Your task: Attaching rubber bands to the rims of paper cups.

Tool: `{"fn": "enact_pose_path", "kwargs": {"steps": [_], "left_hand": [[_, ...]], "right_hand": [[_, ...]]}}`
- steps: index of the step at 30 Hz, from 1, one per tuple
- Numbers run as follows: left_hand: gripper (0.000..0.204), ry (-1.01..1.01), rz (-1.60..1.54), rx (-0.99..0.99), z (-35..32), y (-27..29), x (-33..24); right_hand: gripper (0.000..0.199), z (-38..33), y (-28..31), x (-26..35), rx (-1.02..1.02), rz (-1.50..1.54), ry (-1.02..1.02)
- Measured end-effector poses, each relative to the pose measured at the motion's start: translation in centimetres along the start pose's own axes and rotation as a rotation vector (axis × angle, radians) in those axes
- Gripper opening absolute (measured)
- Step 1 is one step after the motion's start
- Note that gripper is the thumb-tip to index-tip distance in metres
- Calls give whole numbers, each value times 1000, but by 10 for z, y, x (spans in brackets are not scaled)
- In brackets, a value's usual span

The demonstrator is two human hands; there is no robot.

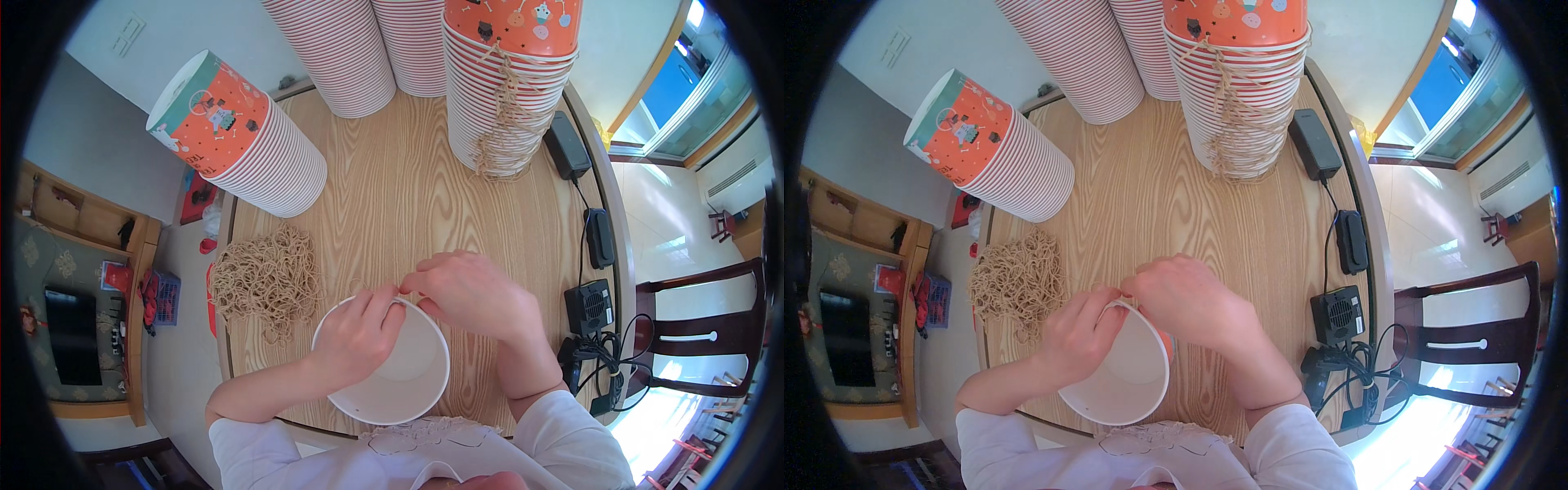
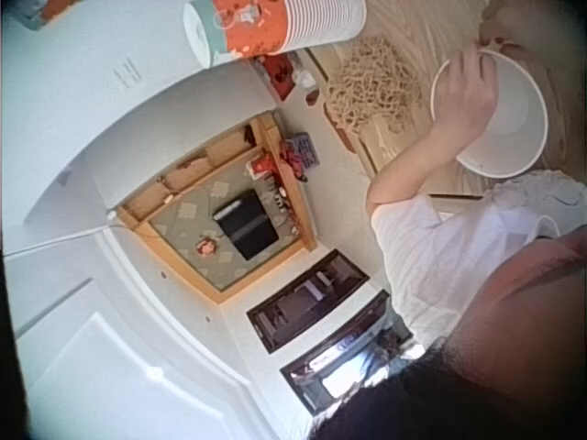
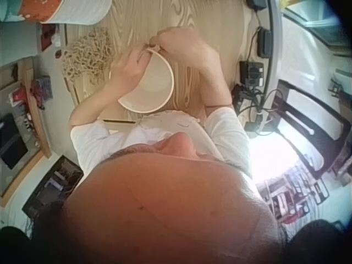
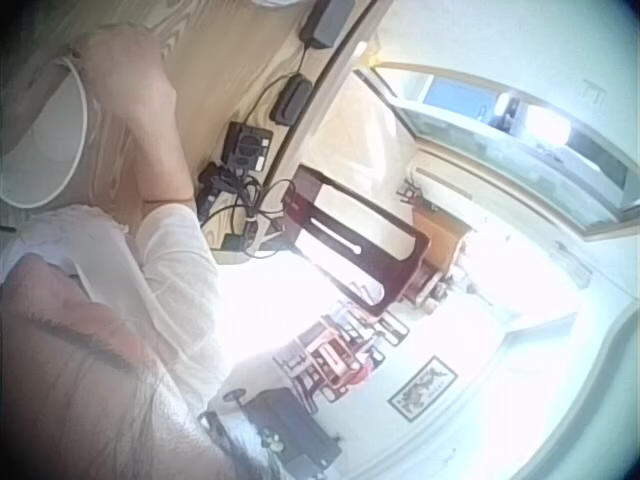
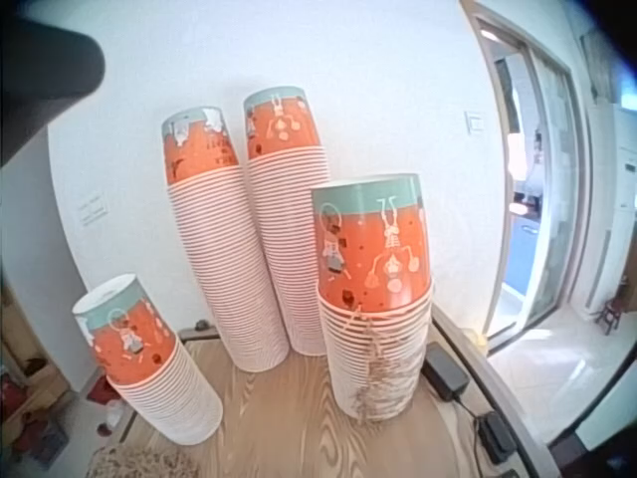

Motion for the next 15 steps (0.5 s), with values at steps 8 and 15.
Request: {"fn": "enact_pose_path", "kwargs": {"steps": [8,15], "left_hand": [[19,2,18,20,-4,0,1],[20,31,-21,22,-11,2,5]], "right_hand": [[18,8,-7,-4,48,43,31],[7,15,-10,-1,59,140,90]]}}
Point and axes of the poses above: each hand's wrist, its own z-axis towards the middle knuckle, its own y-axis out of the back of the hand, x = y × z, the point moved 3 cm from there along z, towards the middle knuckle, and after that the axes turned 7 degrees about y, right-handed, at the moved point
